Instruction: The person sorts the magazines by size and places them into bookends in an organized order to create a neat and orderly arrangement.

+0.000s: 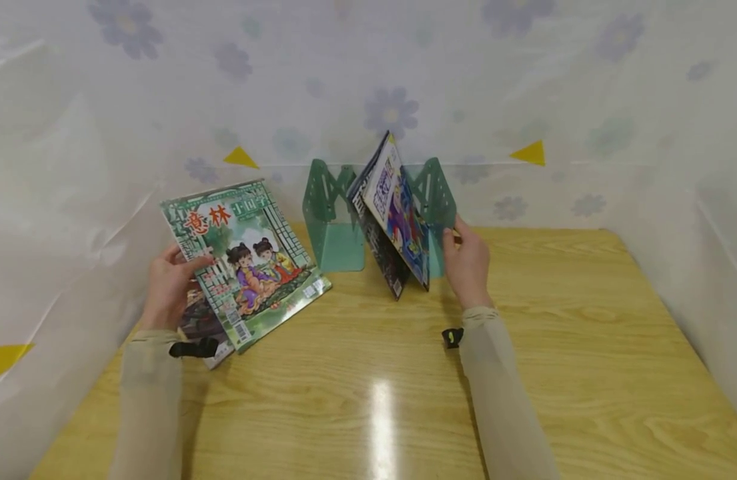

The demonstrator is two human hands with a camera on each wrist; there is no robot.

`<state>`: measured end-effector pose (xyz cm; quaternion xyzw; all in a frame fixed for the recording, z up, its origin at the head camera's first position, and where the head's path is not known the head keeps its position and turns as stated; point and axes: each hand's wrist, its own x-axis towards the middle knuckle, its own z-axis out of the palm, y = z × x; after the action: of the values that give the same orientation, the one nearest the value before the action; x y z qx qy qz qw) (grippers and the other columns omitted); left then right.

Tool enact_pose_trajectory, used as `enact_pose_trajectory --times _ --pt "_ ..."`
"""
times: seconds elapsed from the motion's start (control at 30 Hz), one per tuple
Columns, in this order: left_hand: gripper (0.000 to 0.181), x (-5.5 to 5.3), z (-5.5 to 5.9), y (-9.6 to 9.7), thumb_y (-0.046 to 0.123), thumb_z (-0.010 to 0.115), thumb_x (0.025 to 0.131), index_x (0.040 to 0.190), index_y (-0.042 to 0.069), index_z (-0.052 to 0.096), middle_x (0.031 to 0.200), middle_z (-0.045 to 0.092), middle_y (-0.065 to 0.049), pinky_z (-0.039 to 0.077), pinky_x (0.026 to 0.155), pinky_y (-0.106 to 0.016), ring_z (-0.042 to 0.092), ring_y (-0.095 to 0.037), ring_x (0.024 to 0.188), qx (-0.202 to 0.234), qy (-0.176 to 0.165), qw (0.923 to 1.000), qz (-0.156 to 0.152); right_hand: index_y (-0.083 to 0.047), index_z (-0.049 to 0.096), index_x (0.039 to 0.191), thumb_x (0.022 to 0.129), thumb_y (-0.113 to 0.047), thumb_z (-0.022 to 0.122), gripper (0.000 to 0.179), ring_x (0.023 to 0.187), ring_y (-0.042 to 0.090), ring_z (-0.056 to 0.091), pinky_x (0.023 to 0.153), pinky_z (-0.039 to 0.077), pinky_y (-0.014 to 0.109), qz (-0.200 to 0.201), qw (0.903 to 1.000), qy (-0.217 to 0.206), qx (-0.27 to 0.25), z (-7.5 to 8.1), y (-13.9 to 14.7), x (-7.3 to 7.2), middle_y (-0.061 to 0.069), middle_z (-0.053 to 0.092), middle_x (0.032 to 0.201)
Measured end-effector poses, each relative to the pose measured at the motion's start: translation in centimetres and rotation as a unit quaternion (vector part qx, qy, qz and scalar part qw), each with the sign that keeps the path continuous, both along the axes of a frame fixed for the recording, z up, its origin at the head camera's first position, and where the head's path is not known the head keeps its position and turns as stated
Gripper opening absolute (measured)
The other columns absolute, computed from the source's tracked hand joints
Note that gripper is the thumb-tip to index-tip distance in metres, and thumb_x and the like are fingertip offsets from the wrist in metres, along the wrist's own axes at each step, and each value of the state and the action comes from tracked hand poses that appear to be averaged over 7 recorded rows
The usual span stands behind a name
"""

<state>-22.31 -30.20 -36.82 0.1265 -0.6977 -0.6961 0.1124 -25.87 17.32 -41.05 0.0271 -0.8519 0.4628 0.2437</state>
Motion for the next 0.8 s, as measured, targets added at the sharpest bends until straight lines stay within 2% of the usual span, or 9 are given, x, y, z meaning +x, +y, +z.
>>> enact_pose_trajectory --times 0.13,0.37,0.6,0.8 --pt "0.052 0.3 0.4 0.3 -0.001 0.070 0.088 0.137 0.013 0.060 0.091 0.073 0.002 0.055 0.048 -0.027 0.067 -0.015 0.065 -0.009 0.016 0.9998 -0.009 -0.014 0.057 0.140 0.104 -0.023 0.052 0.038 0.106 0.037 0.061 0.081 0.052 0.054 -0.001 1.0000 -0.001 -0.003 0.0 0.0 0.1 0.016 0.061 0.131" --pt "0.047 0.9 0.8 0.9 0.004 0.071 0.090 0.135 0.013 0.062 0.095 0.073 -0.001 0.052 0.048 -0.024 0.066 -0.015 0.070 -0.052 0.039 0.9979 -0.009 -0.014 0.057 0.141 0.105 -0.027 0.050 0.039 0.107 0.036 0.061 0.082 0.052 0.055 -0.003 1.0000 0.004 0.001 0.1 0.1 -0.1 0.016 0.061 0.130" --pt "0.042 2.1 1.1 2.0 0.007 0.072 0.090 0.131 0.013 0.065 0.102 0.070 -0.011 0.056 0.058 -0.024 0.068 -0.020 0.079 -0.083 0.068 0.9943 0.002 -0.012 0.059 0.139 0.105 -0.026 0.051 0.038 0.106 0.037 0.062 0.081 0.052 0.054 -0.003 1.0000 0.006 0.001 0.2 0.2 -0.2 0.018 0.062 0.129" --pt "0.043 3.4 1.3 2.1 0.011 0.073 0.090 0.132 0.016 0.065 0.104 0.071 -0.008 0.046 0.048 -0.022 0.062 -0.016 0.068 -0.110 0.081 0.9905 0.003 -0.012 0.058 0.140 0.104 -0.023 0.052 0.038 0.106 0.037 0.061 0.083 0.052 0.054 0.002 1.0000 0.007 -0.004 0.0 -0.1 0.0 0.016 0.061 0.131"
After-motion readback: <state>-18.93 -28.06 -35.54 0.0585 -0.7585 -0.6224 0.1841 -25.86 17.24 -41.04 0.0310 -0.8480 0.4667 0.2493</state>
